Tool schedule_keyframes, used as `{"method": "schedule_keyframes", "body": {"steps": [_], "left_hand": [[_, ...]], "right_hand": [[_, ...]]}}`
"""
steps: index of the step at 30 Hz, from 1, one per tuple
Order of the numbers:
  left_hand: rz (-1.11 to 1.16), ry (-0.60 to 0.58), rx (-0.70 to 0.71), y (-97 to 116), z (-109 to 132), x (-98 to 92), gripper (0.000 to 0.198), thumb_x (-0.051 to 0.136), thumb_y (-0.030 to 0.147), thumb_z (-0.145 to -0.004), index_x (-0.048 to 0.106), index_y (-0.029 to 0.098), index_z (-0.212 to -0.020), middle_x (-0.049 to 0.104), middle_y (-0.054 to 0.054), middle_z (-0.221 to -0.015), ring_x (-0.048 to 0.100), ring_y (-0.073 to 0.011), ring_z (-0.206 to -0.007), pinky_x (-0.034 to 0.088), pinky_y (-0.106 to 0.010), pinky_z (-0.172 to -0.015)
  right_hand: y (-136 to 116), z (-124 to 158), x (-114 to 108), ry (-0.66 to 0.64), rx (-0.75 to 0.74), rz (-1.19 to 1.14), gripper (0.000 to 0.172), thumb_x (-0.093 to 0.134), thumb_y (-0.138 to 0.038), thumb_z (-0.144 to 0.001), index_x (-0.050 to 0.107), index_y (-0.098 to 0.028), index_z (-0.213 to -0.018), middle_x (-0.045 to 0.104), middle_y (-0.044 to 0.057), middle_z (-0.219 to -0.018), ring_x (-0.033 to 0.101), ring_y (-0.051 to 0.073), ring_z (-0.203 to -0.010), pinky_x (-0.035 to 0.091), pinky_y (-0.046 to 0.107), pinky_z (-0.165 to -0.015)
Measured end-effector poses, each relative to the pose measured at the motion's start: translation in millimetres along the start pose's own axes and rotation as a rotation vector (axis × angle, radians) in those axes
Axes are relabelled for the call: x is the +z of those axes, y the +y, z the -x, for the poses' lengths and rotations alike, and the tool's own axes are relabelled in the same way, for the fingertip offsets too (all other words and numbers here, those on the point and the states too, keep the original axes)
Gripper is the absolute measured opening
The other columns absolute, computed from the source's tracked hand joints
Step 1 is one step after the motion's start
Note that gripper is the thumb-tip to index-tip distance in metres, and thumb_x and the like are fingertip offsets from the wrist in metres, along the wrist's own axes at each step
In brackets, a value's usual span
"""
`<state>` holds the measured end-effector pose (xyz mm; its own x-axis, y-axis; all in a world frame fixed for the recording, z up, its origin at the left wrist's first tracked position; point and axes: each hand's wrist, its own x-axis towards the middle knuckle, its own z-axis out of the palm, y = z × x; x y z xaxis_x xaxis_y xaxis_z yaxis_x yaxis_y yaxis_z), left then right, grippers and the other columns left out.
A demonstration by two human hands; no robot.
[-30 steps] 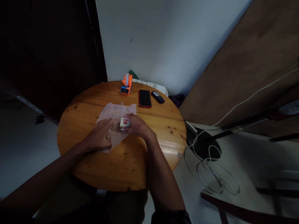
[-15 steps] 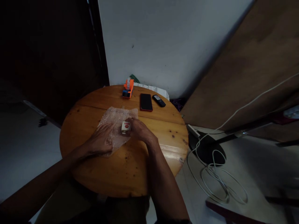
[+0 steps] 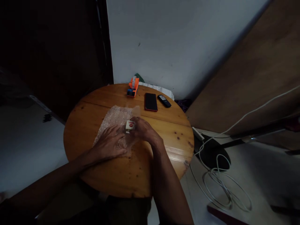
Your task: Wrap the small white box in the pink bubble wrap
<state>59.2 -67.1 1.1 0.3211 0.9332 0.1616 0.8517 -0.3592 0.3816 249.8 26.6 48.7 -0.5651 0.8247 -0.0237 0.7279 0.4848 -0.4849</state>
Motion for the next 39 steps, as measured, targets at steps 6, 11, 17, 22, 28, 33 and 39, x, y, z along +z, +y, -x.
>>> {"method": "schedule_keyframes", "body": {"steps": [6, 11, 17, 22, 28, 33, 39], "left_hand": [[0.0, -0.016, -0.001, -2, 5, 4.5, 0.069, 0.077, 0.056, -0.069, 0.063, 0.024, -0.128, 0.041, -0.012, -0.154, 0.03, -0.0405, -0.146, 0.024, -0.057, -0.122], [0.002, -0.039, 0.034, -6, 5, 2.6, 0.074, 0.076, 0.062, -0.068, 0.063, 0.022, -0.129, 0.042, -0.016, -0.154, 0.027, -0.0417, -0.148, 0.022, -0.058, -0.123], [0.032, -0.058, 0.04, -10, 7, -0.5, 0.076, 0.077, 0.063, -0.068, 0.061, 0.026, -0.132, 0.039, -0.013, -0.157, 0.023, -0.0408, -0.151, 0.022, -0.059, -0.123], [0.059, -0.023, 0.039, -12, 4, -4.0, 0.058, 0.072, 0.059, -0.074, 0.068, 0.025, -0.121, 0.044, -0.012, -0.154, 0.032, -0.0384, -0.147, 0.025, -0.056, -0.122], [0.059, 0.026, 0.042, -16, 1, -2.0, 0.041, 0.072, 0.05, -0.077, 0.072, 0.024, -0.11, 0.049, -0.011, -0.148, 0.035, -0.0371, -0.144, 0.028, -0.056, -0.12], [0.018, 0.018, 0.057, -18, 0, 1.1, 0.041, 0.073, 0.044, -0.075, 0.068, 0.022, -0.11, 0.049, -0.013, -0.148, 0.033, -0.0363, -0.146, 0.026, -0.054, -0.121], [0.055, -0.033, 0.027, -21, -1, -5.0, 0.041, 0.074, 0.038, -0.071, 0.067, 0.023, -0.108, 0.045, -0.012, -0.154, 0.027, -0.0372, -0.149, 0.021, -0.057, -0.122]], "right_hand": [[3, -1, -2, 0.035, 0.036, -0.006, 0.034, 0.069, -0.016, -0.073, 0.063, -0.017, -0.106, 0.069, 0.007, -0.099, 0.061, 0.018, -0.081, 0.041, 0.027, -0.07], [5, -1, -5, 0.046, 0.086, 0.063, 0.03, 0.068, -0.018, -0.073, 0.062, -0.016, -0.102, 0.069, 0.008, -0.098, 0.061, 0.019, -0.083, 0.041, 0.026, -0.07], [10, -1, -3, 0.043, 0.076, 0.069, 0.031, 0.068, -0.019, -0.074, 0.062, -0.016, -0.105, 0.07, 0.006, -0.096, 0.061, 0.018, -0.08, 0.04, 0.025, -0.067], [14, 0, -1, 0.06, 0.065, 0.085, 0.035, 0.069, -0.022, -0.075, 0.062, -0.017, -0.11, 0.07, 0.007, -0.099, 0.062, 0.019, -0.083, 0.042, 0.026, -0.07], [7, 2, -4, 0.027, 0.077, 0.125, 0.039, 0.068, -0.021, -0.075, 0.061, -0.018, -0.114, 0.072, 0.008, -0.103, 0.063, 0.021, -0.085, 0.042, 0.027, -0.07], [3, 2, -5, 0.03, 0.1, 0.133, 0.039, 0.067, -0.021, -0.076, 0.062, -0.017, -0.114, 0.072, 0.009, -0.103, 0.065, 0.021, -0.085, 0.042, 0.027, -0.068], [3, 2, -5, 0.032, 0.121, 0.115, 0.038, 0.07, -0.022, -0.075, 0.063, -0.018, -0.112, 0.074, 0.007, -0.099, 0.066, 0.021, -0.081, 0.043, 0.026, -0.067]]}}
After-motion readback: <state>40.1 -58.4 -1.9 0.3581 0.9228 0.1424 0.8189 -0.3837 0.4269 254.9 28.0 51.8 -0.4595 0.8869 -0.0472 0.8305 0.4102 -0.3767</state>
